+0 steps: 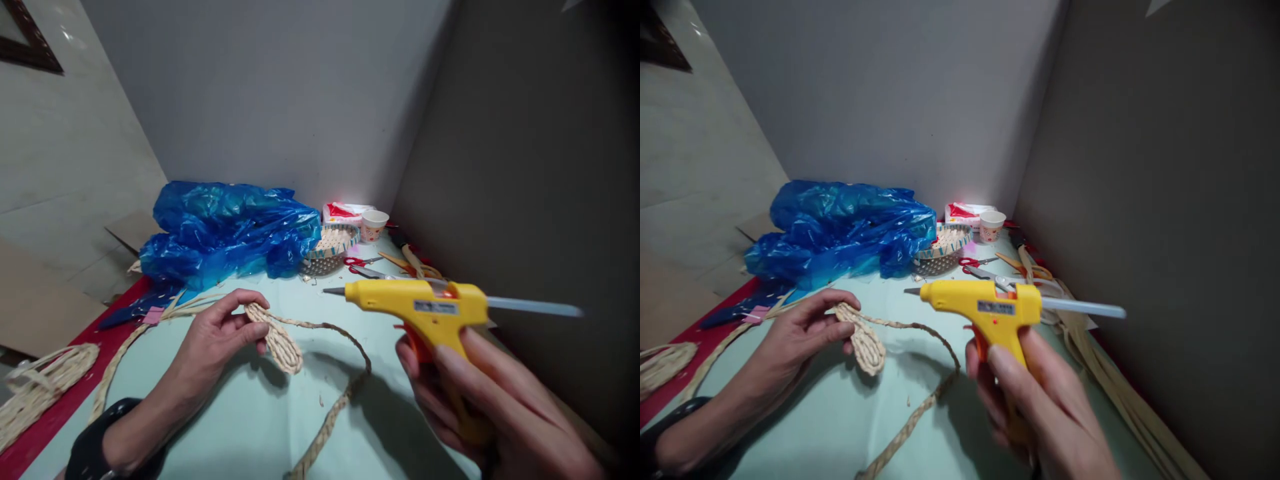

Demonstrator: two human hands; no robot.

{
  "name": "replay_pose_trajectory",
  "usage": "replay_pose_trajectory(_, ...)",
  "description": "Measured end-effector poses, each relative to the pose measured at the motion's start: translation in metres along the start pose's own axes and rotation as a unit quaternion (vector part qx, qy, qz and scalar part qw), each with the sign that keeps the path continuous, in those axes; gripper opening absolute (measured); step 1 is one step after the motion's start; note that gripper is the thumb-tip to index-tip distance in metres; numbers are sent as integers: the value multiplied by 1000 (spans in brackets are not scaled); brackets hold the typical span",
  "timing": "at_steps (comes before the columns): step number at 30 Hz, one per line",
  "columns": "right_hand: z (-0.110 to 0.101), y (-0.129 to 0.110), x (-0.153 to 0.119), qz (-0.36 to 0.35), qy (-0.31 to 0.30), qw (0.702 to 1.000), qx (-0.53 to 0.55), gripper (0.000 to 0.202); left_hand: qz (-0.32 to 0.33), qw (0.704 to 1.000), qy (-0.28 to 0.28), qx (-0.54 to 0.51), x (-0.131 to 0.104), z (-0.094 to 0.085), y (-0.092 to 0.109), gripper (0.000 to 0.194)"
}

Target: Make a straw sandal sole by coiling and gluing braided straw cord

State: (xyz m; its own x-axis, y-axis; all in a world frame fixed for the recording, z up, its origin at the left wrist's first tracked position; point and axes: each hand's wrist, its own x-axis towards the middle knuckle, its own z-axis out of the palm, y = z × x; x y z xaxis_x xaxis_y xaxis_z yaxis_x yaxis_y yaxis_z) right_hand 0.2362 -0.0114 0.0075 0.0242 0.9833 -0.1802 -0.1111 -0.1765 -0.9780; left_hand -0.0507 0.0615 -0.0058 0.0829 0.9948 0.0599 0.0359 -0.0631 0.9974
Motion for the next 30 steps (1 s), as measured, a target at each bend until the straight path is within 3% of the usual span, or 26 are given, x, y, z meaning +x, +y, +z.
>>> replay_pose_trajectory(4,-3,3,30,18,-57,998,-22,49,6,999,-9,43,6,-4,0,20)
replay_pose_trajectory(10,-26,7,45,14,-4,982,-191,51,100,992,-9,71,-1,-7,19,15)
replay_pose_trajectory(12,-38,1,40,0,30,960,-279,46,126,989,-26,70,-5,-7,24,16)
replay_pose_trajectory(15,-45,-16,24,-44,126,898,-420,35,149,985,-50,66,-9,-5,28,13)
replay_pose_trajectory(17,-34,-27,12,-82,175,854,-483,33,155,984,-61,65,-12,-3,29,8)
replay_pose_trajectory(19,-8,-33,3,-150,163,829,-513,25,158,983,-66,67,-16,0,29,5)
replay_pose_trajectory(21,26,-34,-1,-352,39,767,-535,32,157,983,-67,75,-20,1,28,3)
replay_pose_trajectory(23,58,-29,1,-451,-42,733,-508,40,165,980,-62,94,-23,2,26,6)
replay_pose_trajectory(26,85,-15,9,-490,-77,718,-488,24,203,970,-47,129,-27,1,23,13)
replay_pose_trajectory(28,90,-5,16,-506,-73,713,-479,14,217,965,-34,144,-28,1,22,15)
replay_pose_trajectory(30,88,4,20,-530,-59,703,-471,16,216,964,-21,156,-30,3,22,14)
